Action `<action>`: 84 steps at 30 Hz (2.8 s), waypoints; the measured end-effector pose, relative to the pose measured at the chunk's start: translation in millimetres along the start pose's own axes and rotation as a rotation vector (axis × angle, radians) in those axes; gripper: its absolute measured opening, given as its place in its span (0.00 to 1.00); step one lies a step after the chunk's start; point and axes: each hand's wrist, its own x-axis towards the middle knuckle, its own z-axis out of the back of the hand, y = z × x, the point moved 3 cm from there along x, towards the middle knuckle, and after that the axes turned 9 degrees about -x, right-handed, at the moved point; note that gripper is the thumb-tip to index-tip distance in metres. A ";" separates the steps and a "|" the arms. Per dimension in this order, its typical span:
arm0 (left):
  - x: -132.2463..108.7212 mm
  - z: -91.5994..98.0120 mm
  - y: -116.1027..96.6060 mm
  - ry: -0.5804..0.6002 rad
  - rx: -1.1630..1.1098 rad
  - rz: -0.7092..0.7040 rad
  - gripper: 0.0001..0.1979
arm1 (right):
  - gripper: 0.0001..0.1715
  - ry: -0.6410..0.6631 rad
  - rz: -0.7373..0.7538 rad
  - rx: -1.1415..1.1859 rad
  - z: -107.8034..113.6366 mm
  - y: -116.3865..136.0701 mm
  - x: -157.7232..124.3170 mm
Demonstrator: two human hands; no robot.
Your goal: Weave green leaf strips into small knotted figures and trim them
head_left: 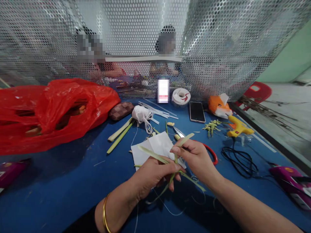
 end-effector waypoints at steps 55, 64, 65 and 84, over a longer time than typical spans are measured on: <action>-2.2 16.8 -20.8 -0.252 -0.544 -0.366 0.17 | 0.13 0.163 0.234 -0.254 -25.1 -5.2 -9.7; -1.1 15.1 -19.5 -0.299 -0.546 -0.381 0.15 | 0.13 0.197 0.581 -0.422 -22.2 12.3 -18.4; -1.5 15.1 -19.8 -0.309 -0.544 -0.374 0.16 | 0.13 0.209 0.589 -0.423 -21.9 12.3 -18.0; -5.6 20.2 -27.0 -0.225 -0.488 -0.358 0.14 | 0.18 0.114 0.063 0.096 -19.6 -3.7 -8.2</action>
